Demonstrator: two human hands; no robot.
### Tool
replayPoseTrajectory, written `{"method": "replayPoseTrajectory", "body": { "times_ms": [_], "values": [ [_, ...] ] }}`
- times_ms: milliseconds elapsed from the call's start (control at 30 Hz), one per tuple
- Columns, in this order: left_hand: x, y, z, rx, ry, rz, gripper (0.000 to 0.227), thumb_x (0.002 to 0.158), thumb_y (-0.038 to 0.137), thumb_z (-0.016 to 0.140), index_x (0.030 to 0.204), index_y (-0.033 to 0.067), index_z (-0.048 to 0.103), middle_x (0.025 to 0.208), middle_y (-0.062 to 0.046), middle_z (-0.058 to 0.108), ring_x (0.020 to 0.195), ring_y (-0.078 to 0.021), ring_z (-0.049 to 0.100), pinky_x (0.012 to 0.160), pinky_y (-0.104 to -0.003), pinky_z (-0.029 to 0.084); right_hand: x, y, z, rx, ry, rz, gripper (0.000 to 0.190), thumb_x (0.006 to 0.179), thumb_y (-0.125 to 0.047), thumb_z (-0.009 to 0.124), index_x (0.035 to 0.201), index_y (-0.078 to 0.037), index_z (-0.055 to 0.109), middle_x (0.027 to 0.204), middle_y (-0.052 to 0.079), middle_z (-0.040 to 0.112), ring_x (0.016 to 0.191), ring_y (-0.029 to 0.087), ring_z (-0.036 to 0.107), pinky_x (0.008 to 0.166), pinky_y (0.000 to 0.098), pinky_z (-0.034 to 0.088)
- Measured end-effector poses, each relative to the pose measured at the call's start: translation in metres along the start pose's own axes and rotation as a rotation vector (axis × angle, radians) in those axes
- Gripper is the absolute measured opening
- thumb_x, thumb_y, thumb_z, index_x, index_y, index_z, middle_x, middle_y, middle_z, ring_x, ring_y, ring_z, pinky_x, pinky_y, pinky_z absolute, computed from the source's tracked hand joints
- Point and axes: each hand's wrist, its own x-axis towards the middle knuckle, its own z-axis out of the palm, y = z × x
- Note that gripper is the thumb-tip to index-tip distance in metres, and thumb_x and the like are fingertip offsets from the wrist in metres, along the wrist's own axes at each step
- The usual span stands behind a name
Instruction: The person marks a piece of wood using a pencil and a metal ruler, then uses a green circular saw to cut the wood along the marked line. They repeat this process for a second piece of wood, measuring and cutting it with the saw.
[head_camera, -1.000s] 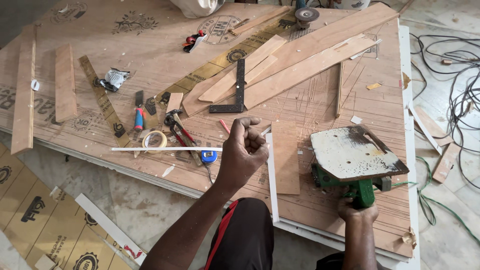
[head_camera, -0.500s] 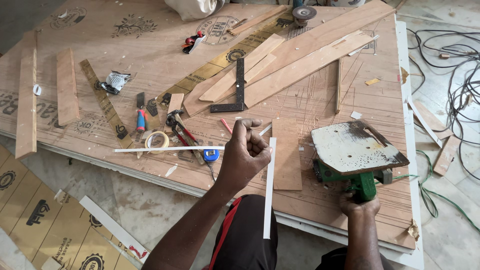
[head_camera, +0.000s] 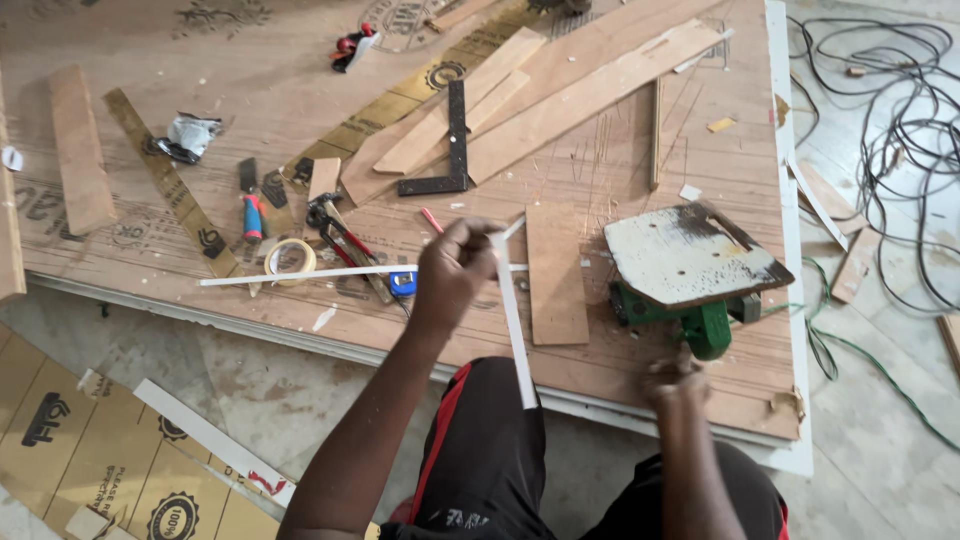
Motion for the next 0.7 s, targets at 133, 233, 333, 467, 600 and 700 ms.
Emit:
{"method": "replayPoseTrajectory", "body": {
  "times_ms": [133,233,333,467,600,700],
  "values": [
    [0.008,-0.04,-0.019,-0.339,0.142,-0.141,0.016,0.092,0.003,0.064,0.108,-0.0001,0.066,0.089,-0.006,0.069,0.073,-0.0124,0.07,0.068,-0.033,0.067,-0.096,0.086,0.018,-0.851,-0.371,-0.403,0.027,0.094,-0.03,0.068,0.101,-0.013,0.049,0.078,0.005,0.055,0.068,0.016,0.058,0.054,0.0303,0.053],
    [0.002,-0.068,-0.028,-0.427,0.223,-0.237,0.016,0.09,0.003,0.065,0.106,0.001,0.064,0.085,-0.007,0.069,0.068,-0.0147,0.069,0.067,-0.036,0.067,-0.193,0.11,0.064,-1.271,-0.708,-1.018,0.048,0.086,-0.005,0.074,0.13,-0.004,0.054,0.101,0.011,0.066,0.085,0.017,0.068,0.061,0.0307,0.059],
    [-0.015,-0.087,-0.028,-0.42,0.237,-0.363,0.017,0.088,0.004,0.065,0.104,0.0024,0.062,0.082,-0.006,0.067,0.065,-0.0152,0.069,0.064,-0.035,0.066,-0.246,0.107,0.099,-1.269,-0.88,-1.144,0.053,0.083,-0.001,0.075,0.133,-0.002,0.055,0.114,0.013,0.066,0.077,0.017,0.07,0.065,0.0299,0.059],
    [-0.042,-0.1,-0.027,-0.389,0.163,-0.47,0.014,0.087,0.004,0.065,0.101,0.0021,0.064,0.081,-0.008,0.068,0.065,-0.0157,0.07,0.064,-0.035,0.067,-0.259,0.097,0.119,-1.138,-0.973,-1.203,0.02,0.102,0.001,0.067,0.119,-0.008,0.067,0.119,0.006,0.07,0.095,0.015,0.076,0.077,0.0258,0.065],
    [-0.054,-0.113,-0.031,-0.494,0.18,-0.564,0.013,0.088,0.005,0.065,0.1,0.0027,0.063,0.078,-0.009,0.067,0.064,-0.0167,0.069,0.063,-0.037,0.067,-0.275,0.082,0.12,-1.111,-1.064,-0.953,0.023,0.1,0.001,0.06,0.122,-0.002,0.066,0.118,0.01,0.071,0.091,0.016,0.076,0.074,0.0265,0.062],
    [-0.049,-0.116,-0.035,-0.576,0.187,-0.57,0.013,0.087,0.004,0.064,0.1,0.003,0.064,0.078,-0.008,0.067,0.064,-0.0174,0.07,0.065,-0.038,0.067,-0.287,0.078,0.116,-1.075,-1.182,-0.879,0.028,0.094,0.002,0.064,0.122,0.002,0.064,0.121,0.013,0.066,0.102,0.02,0.074,0.081,0.0295,0.064]
  ]
}}
